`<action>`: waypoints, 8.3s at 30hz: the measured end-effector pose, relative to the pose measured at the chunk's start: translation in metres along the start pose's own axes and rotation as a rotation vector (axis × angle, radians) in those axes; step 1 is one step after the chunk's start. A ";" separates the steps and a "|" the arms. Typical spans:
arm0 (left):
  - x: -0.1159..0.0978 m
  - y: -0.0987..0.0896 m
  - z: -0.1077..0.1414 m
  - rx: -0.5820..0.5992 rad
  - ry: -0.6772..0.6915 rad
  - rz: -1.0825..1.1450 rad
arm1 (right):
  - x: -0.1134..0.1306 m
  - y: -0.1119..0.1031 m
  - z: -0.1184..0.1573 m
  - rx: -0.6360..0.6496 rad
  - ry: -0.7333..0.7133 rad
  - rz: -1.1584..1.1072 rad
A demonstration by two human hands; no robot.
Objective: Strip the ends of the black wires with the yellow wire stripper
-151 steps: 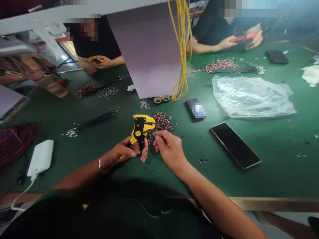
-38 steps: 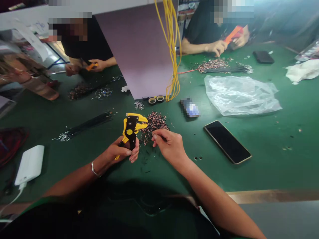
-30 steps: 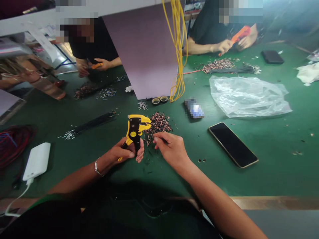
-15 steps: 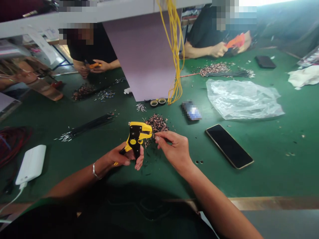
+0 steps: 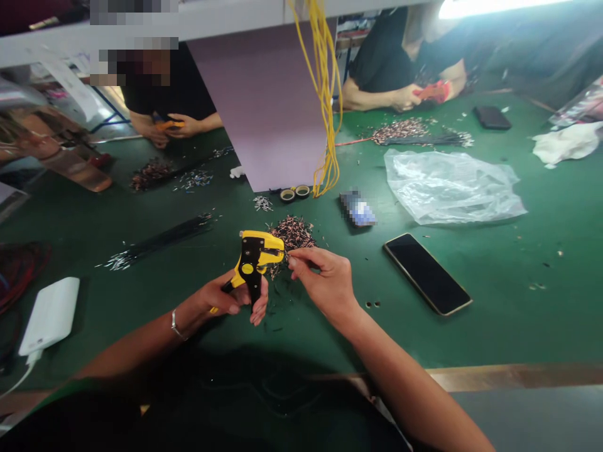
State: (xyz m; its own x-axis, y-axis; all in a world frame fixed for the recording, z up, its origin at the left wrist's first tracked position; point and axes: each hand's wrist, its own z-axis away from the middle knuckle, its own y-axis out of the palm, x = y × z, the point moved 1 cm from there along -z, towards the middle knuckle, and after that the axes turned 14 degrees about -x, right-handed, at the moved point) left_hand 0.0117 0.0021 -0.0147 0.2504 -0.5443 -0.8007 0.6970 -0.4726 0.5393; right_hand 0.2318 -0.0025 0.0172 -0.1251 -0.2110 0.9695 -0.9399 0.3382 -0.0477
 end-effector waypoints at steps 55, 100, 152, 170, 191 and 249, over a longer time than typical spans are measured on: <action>0.002 -0.003 0.003 -0.031 0.035 -0.146 | 0.002 -0.001 0.000 0.061 -0.185 0.143; -0.009 0.002 0.000 -0.121 0.083 -0.003 | -0.008 -0.002 -0.005 0.057 -0.057 0.105; -0.010 0.009 -0.001 -0.126 0.215 -0.086 | 0.004 0.011 0.011 0.088 -0.079 0.154; -0.005 0.007 0.002 -0.105 0.173 -0.137 | 0.005 0.015 0.015 0.073 -0.265 0.282; -0.009 0.009 0.002 -0.130 0.209 -0.297 | 0.007 0.016 0.019 0.065 -0.327 0.290; -0.005 0.007 0.000 -0.149 0.190 -0.356 | 0.005 0.019 0.023 0.169 -0.244 0.325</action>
State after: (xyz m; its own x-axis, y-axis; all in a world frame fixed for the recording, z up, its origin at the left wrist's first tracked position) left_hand 0.0152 0.0020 -0.0071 0.0861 -0.2217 -0.9713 0.8482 -0.4952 0.1882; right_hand 0.2055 -0.0185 0.0151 -0.4749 -0.3362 0.8133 -0.8757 0.2722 -0.3988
